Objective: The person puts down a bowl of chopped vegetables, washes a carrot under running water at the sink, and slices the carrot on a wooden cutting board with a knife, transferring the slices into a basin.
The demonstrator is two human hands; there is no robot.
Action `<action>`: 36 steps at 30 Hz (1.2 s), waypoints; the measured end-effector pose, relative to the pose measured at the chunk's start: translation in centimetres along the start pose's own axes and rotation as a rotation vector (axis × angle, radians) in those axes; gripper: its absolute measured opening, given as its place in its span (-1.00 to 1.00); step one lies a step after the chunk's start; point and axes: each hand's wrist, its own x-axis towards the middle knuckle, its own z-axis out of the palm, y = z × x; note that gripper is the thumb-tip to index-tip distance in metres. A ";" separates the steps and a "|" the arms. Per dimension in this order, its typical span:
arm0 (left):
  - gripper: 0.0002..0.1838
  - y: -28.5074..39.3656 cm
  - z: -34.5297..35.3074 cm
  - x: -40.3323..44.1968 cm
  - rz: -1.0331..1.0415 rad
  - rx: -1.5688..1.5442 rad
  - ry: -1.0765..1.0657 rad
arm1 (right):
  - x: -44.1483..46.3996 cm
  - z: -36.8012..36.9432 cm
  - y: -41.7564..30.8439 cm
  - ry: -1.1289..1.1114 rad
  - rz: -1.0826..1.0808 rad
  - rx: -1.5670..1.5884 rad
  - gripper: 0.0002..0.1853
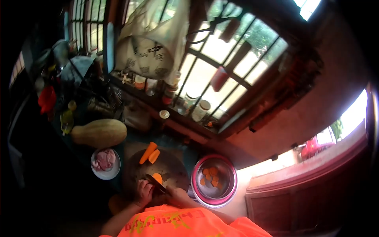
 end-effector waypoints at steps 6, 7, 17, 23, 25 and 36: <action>-0.83 -0.4 -0.1 -0.2 -0.058 -0.032 -0.030 | 0.3 -0.6 0.2 -0.070 0.000 0.014 -0.72; -0.83 -0.3 -0.4 0.0 -0.067 -0.046 -0.045 | 0.2 -0.5 0.3 -0.084 -0.006 0.026 -0.72; -0.81 -0.6 -0.5 0.3 -0.051 -0.058 -0.067 | 0.7 -0.9 -0.1 -0.158 0.162 0.052 -0.74; -0.83 -1.2 0.5 -0.4 -0.038 -0.049 -0.047 | 0.5 -0.9 0.1 -0.131 0.136 0.033 -0.74; -0.83 -2.5 1.9 -2.2 -0.005 0.006 -0.035 | 0.3 0.5 1.8 -0.019 0.019 0.028 -0.73; -0.78 -0.7 0.3 -0.2 0.014 -0.012 0.016 | -1.5 -2.8 -1.9 0.036 0.117 0.183 -0.77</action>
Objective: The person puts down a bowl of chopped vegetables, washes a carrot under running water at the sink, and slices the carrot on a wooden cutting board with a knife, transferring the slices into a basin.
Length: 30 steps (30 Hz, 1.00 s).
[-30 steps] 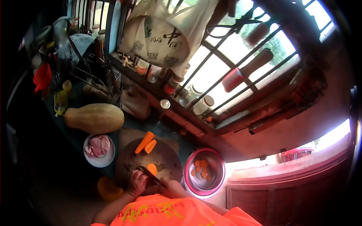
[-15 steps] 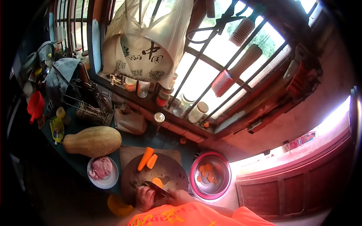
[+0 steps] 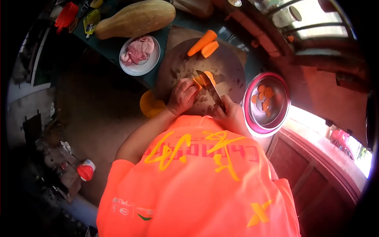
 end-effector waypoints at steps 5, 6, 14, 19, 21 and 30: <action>-0.75 -0.2 0.3 -0.3 -0.002 0.028 -0.023 | -0.8 0.5 0.4 0.009 -0.081 -0.063 -0.75; -0.74 -0.1 0.2 -0.3 -0.002 0.040 -0.024 | -0.9 0.6 0.5 0.016 -0.115 -0.091 -0.75; -0.73 0.1 -0.1 0.0 0.010 0.067 -0.054 | -0.5 0.0 -0.5 -0.014 -0.165 -0.241 -0.79; -0.74 0.1 0.1 -0.1 -0.002 0.053 -0.036 | 0.0 0.3 -0.3 -0.096 -0.149 -0.271 -0.74; -0.75 0.1 0.2 0.0 -0.003 0.056 -0.032 | 0.6 0.0 -0.7 -0.148 -0.136 -0.298 -0.74; -0.76 0.1 0.2 0.1 -0.019 0.088 -0.043 | 1.7 0.4 -1.7 -0.242 -0.088 -0.334 -0.72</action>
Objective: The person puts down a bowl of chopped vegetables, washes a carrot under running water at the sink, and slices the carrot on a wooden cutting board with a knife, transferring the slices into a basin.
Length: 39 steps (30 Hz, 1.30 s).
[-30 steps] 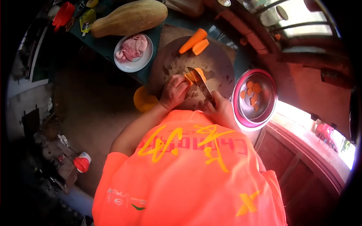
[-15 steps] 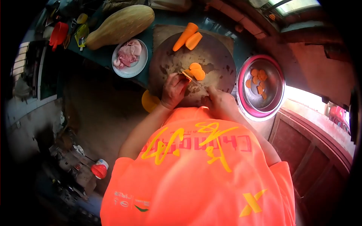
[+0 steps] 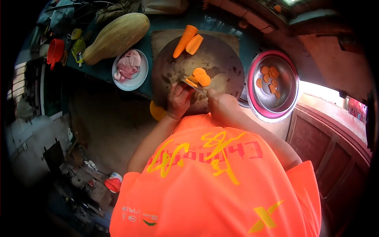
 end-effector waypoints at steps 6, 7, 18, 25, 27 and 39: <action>-0.77 0.1 -0.2 0.0 0.021 0.045 -0.029 | 1.6 2.6 1.3 0.083 0.009 0.030 -0.78; -0.77 0.2 -0.2 0.0 0.029 0.040 -0.009 | 1.4 3.0 1.6 0.081 0.008 0.030 -0.78; -0.76 -0.1 0.1 -0.3 -0.005 0.006 -0.004 | -0.5 0.1 1.0 0.141 -0.030 0.081 -0.82; -0.79 0.0 0.1 -0.3 0.003 0.011 0.018 | 0.1 0.7 1.1 0.128 -0.048 0.019 -0.79; -0.79 -0.2 0.2 -0.5 0.008 0.022 0.013 | 0.7 1.4 1.0 0.154 -0.050 -0.103 -0.80; -0.76 0.0 0.0 0.0 0.053 0.008 0.021 | 1.1 3.1 2.4 0.287 -0.011 0.030 -0.83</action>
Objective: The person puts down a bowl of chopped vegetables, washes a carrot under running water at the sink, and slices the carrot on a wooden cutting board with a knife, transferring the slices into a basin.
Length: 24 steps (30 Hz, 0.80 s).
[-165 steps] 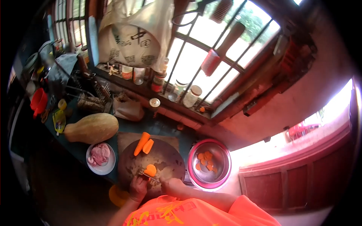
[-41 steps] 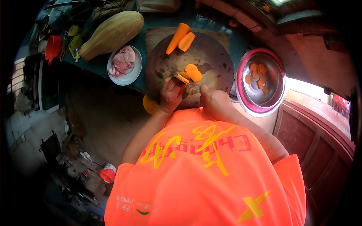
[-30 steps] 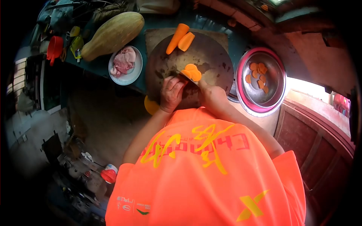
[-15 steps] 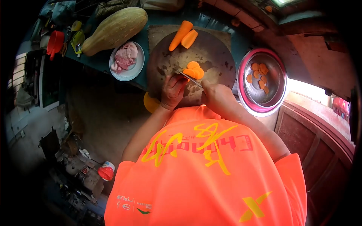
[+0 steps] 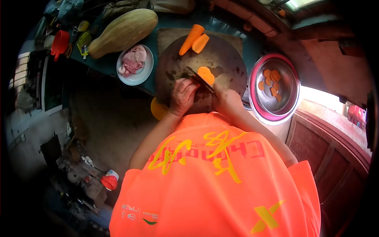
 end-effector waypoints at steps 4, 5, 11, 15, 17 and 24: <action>-0.77 0.2 0.0 0.0 -0.022 -0.004 0.018 | -0.5 -1.9 -0.4 -0.034 0.051 0.076 -0.80; -0.77 0.3 0.0 -0.1 -0.022 -0.006 0.017 | -0.6 -2.4 -0.8 -0.067 0.043 0.072 -0.79; -0.75 0.2 0.0 -0.4 -0.065 -0.006 -0.021 | -1.1 -2.7 -1.1 -0.140 -0.009 0.050 -0.79; -0.76 0.1 0.0 -0.4 -0.051 0.001 -0.004 | -0.8 -2.5 -1.1 -0.149 -0.050 -0.023 -0.80; -0.76 0.0 0.0 -0.4 -0.055 -0.006 -0.005 | -0.5 -2.0 -1.3 -0.167 -0.053 -0.124 -0.80; -0.79 0.0 0.0 -0.5 -0.042 0.032 -0.003 | 0.9 -1.2 -2.2 -0.271 0.028 -0.126 -0.83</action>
